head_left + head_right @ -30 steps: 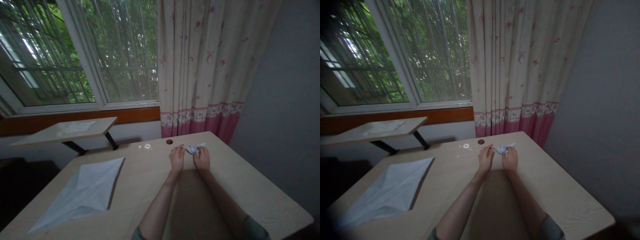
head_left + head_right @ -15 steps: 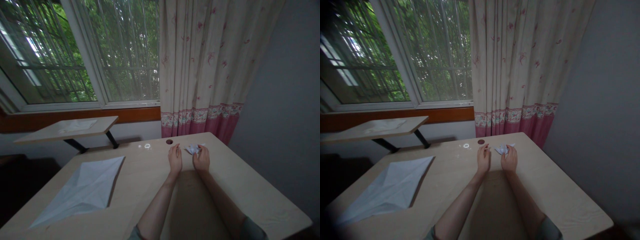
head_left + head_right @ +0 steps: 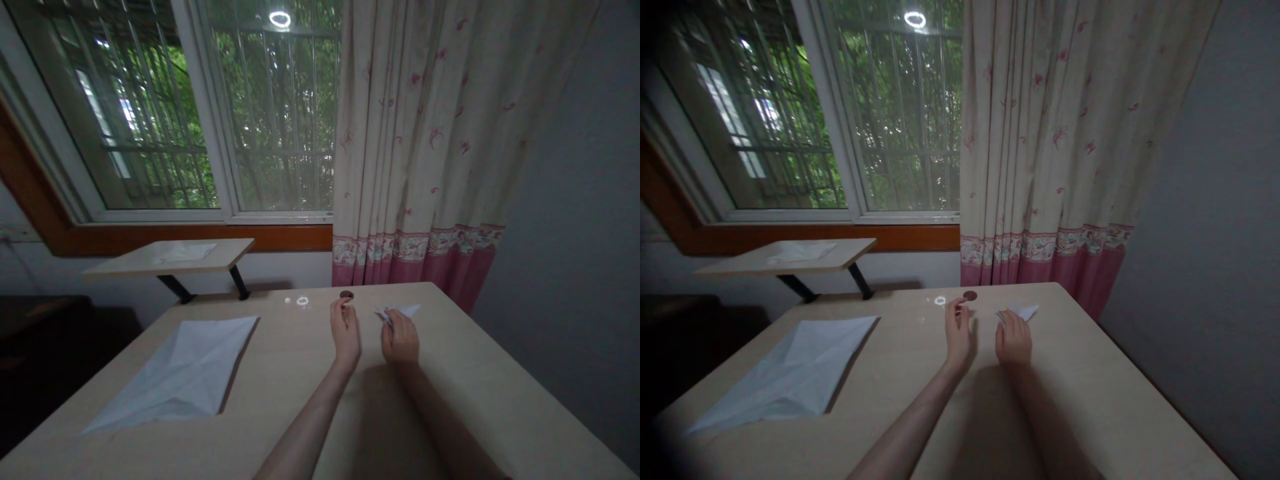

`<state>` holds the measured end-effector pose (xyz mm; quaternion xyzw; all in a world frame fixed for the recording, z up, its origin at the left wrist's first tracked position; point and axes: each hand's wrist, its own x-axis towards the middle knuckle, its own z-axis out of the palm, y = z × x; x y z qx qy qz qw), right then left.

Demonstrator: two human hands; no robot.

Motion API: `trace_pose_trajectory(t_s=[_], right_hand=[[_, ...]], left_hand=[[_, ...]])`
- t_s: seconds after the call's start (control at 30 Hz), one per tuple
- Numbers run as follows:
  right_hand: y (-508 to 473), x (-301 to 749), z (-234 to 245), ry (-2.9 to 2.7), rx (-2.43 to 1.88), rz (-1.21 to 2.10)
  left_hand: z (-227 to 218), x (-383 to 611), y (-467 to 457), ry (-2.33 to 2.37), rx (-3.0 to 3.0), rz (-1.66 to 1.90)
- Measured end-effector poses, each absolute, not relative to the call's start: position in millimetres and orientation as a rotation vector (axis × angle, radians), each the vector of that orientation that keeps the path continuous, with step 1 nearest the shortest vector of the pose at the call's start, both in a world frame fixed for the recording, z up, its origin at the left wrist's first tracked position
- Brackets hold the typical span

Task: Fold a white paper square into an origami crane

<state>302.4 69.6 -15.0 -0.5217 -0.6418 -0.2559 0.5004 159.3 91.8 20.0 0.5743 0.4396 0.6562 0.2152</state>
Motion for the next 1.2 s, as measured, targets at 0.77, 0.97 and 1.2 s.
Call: trace_pose_trajectory(t_s=[0.77,0.97,1.2], right_hand=[[31.5,157.6,-4.2,-1.948,-0.879,0.020],[36.7,116.7,-8.9,-1.836,-0.894,0.224],[27.6,121.2,-10.4,-1.911,-0.862,0.296]], left_hand=[[42.7,-102.2,47.5,2.087,2.069,1.107],[32.0,-116.1,45.7,2.368,1.875,0.873],[26.3,-114.1,44.9,2.450,1.790,0.749]])
